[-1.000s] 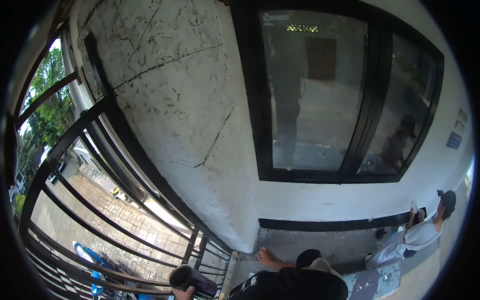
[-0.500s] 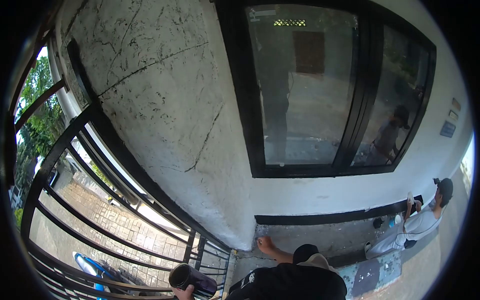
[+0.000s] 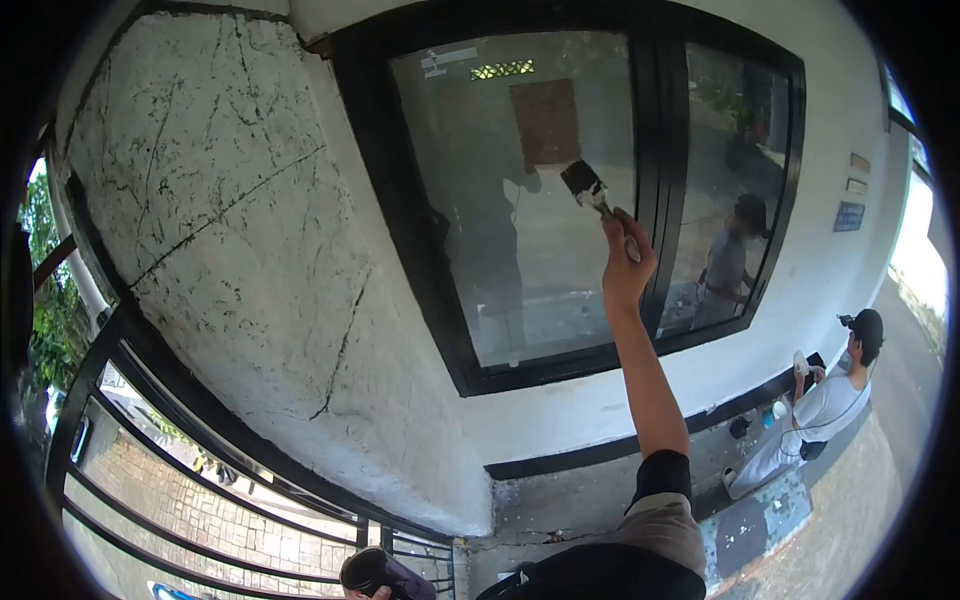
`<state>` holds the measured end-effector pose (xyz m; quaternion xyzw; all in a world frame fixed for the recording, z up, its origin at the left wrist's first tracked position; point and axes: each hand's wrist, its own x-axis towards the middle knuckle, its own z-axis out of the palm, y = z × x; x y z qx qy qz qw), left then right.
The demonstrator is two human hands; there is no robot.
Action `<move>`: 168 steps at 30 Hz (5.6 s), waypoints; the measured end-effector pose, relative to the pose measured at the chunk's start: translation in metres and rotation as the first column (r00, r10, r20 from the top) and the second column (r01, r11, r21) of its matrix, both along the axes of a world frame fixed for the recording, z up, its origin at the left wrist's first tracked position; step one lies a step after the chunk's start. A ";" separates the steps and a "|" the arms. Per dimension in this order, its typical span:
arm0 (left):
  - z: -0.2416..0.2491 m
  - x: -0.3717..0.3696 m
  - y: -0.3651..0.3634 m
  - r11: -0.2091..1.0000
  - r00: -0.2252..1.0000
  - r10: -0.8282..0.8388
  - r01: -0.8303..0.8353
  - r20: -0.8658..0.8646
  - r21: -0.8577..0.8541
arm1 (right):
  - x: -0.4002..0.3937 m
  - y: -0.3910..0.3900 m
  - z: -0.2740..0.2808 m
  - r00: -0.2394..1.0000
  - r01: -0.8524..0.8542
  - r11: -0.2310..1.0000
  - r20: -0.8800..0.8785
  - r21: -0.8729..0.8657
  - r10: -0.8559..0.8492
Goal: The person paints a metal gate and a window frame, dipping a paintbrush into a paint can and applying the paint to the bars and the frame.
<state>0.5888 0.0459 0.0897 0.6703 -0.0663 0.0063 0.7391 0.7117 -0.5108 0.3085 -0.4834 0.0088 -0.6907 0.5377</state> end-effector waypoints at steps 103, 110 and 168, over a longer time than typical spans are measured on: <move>0.024 -0.213 0.033 0.747 0.744 0.664 -0.658 0.070 -0.091 | -0.038 0.285 0.100 0.737 0.612 0.528 0.667 -0.588 -0.112; 0.025 -0.295 0.047 0.668 0.668 0.744 -0.744 0.030 -0.006 | -0.025 0.470 0.077 0.803 -0.193 0.493 0.152 -0.848 0.576; -0.026 -0.463 0.081 0.261 0.263 0.965 -0.961 -0.007 -0.085 | -0.157 0.634 -0.139 0.599 -0.666 0.041 -0.500 -0.745 0.625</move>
